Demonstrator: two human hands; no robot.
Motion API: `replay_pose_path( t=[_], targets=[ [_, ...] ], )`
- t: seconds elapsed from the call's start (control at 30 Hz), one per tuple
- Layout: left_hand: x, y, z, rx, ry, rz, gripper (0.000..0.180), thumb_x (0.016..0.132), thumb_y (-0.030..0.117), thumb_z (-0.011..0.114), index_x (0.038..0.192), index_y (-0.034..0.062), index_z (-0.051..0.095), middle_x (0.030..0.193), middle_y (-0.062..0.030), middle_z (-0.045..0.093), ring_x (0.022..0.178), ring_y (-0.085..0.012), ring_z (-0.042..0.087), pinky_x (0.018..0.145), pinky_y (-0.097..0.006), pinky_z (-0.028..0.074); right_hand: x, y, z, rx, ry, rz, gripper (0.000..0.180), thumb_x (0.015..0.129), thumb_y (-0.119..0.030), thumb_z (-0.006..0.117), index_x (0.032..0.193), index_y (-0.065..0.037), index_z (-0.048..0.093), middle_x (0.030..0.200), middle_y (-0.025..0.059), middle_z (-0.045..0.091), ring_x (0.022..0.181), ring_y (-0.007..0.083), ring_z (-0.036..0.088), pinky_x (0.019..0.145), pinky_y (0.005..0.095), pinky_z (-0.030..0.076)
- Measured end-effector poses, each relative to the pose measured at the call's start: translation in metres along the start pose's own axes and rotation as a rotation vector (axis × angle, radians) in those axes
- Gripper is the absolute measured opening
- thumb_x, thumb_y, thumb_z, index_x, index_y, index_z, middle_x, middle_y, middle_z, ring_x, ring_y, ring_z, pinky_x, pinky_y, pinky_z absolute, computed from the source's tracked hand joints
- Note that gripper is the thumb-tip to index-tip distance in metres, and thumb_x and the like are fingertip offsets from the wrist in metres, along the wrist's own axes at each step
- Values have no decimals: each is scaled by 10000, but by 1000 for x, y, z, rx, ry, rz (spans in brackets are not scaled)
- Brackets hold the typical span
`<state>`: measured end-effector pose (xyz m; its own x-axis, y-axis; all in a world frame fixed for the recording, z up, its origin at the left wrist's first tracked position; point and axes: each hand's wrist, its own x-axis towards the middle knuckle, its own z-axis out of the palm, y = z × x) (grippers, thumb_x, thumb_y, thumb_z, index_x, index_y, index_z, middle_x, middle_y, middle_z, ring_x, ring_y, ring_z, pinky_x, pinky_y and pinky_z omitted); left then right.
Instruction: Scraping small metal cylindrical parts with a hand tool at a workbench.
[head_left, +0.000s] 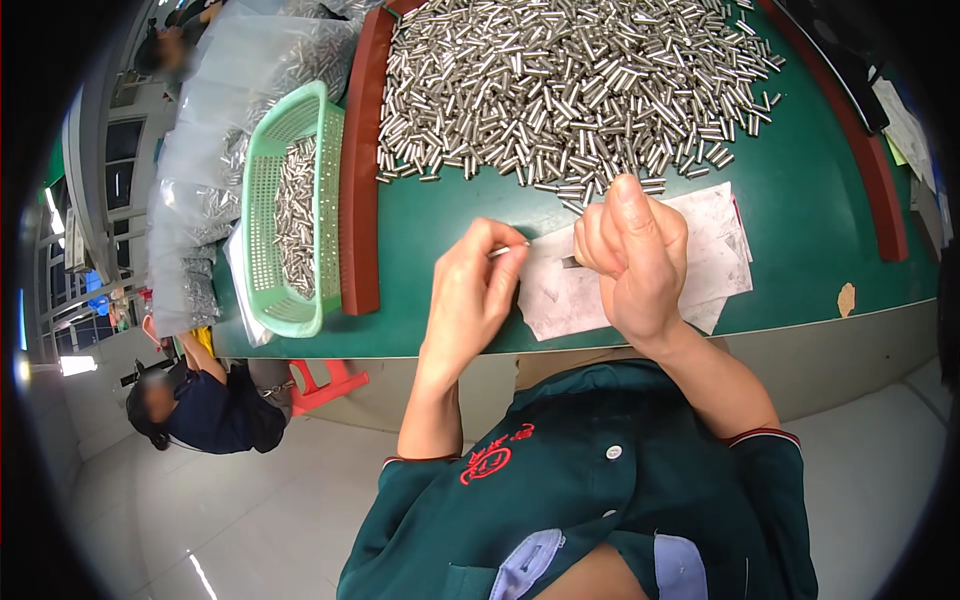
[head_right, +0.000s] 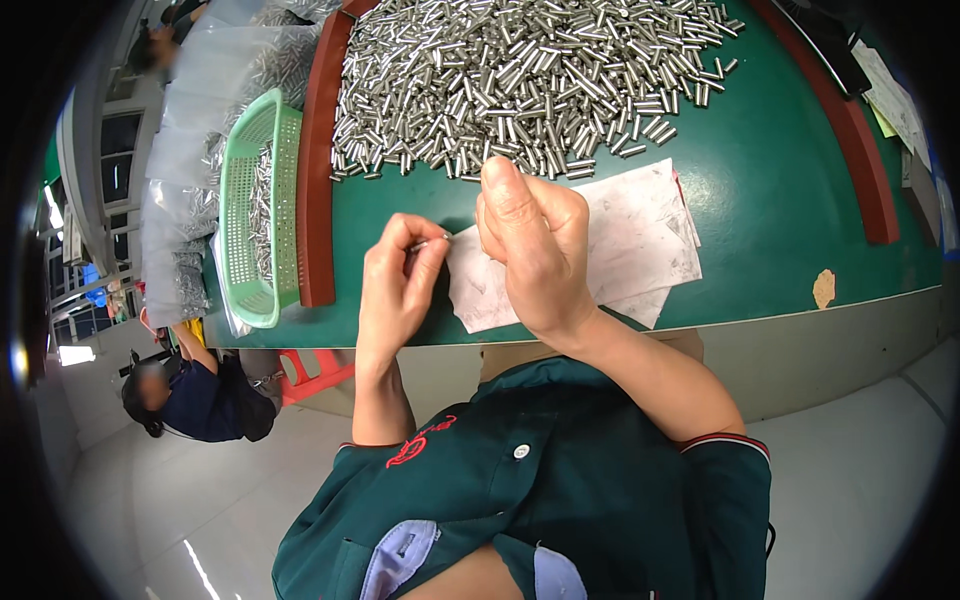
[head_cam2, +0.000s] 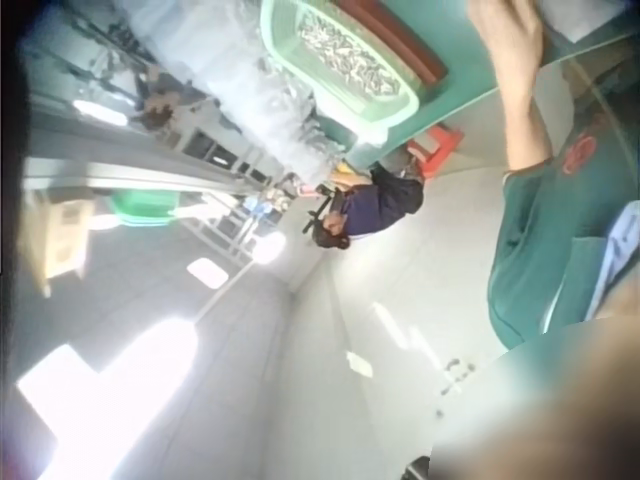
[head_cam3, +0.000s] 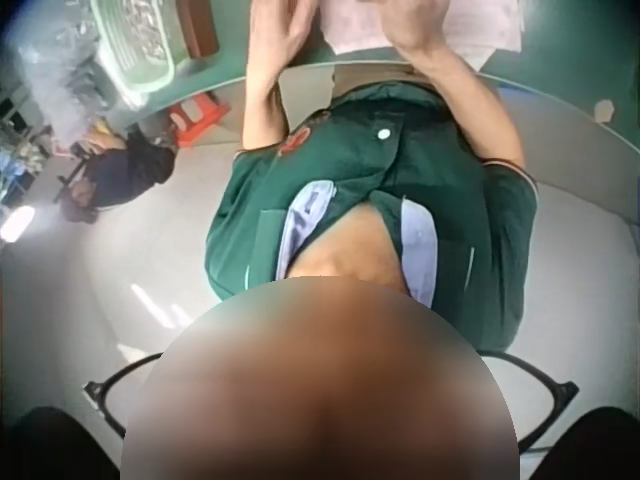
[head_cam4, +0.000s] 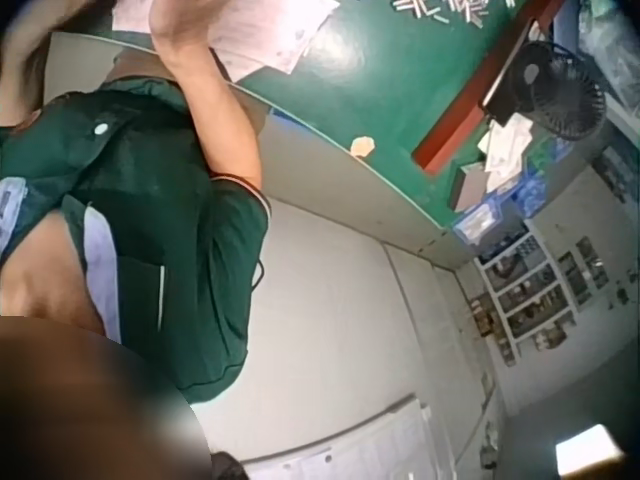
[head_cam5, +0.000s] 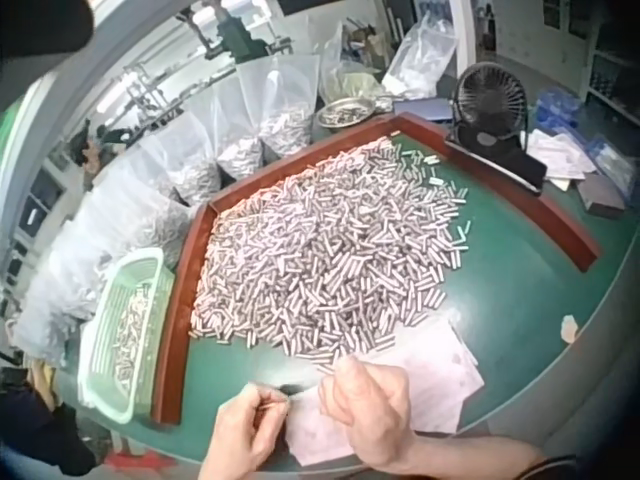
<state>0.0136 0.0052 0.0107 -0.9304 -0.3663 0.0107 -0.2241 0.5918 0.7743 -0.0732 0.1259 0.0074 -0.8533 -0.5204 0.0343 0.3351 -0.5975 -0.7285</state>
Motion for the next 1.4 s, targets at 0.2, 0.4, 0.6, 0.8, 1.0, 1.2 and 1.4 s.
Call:
replay_pose_path(
  t=[0.2,0.4,0.6,0.8,1.0,1.2,1.4],
  targets=[
    [-5,8,13,188,-91,160,92,737,-5,558,735,-5,466,641,-127,487,573,-276,473,529,-331,383,2,2,-8,115,2,-48,433,923,-249,275,510,-119,267,411,-33,223,377,67,145,382,237,159],
    [-3,6,15,206,-101,197,108,729,-10,563,720,-1,455,632,-125,480,582,-283,471,535,-342,381,2,4,-8,123,-13,-3,426,921,-251,277,515,-122,261,410,-33,210,378,68,133,380,238,149],
    [-3,7,14,223,-106,189,112,721,-10,570,718,3,458,623,-121,482,574,-283,471,530,-343,381,2,4,-6,112,-3,-4,426,919,-255,286,515,-121,261,409,-32,207,380,69,133,379,239,144],
    [-2,6,13,220,-102,211,111,713,-7,577,710,5,467,614,-116,493,568,-277,478,521,-339,381,2,4,-4,98,-7,-13,424,917,-250,290,515,-120,264,408,-32,211,377,68,138,376,235,148],
    [-2,6,13,214,-88,219,106,702,-7,588,703,2,481,607,-115,495,559,-274,479,512,-338,378,2,4,-5,82,-40,-35,421,917,-247,292,517,-118,265,407,-33,212,375,66,138,376,234,149],
    [-2,5,13,197,-77,222,97,692,-9,595,703,0,499,604,-116,493,554,-274,479,507,-338,376,3,4,-3,42,-30,-18,422,917,-256,296,520,-118,264,411,-33,212,381,63,138,377,235,151],
    [-3,1,14,202,-60,244,113,685,-19,580,682,1,469,606,-124,477,568,-296,481,516,-362,386,-2,6,7,-125,-93,-83,420,918,-254,324,532,-99,267,442,-39,222,400,59,175,397,240,167]
  ],
)
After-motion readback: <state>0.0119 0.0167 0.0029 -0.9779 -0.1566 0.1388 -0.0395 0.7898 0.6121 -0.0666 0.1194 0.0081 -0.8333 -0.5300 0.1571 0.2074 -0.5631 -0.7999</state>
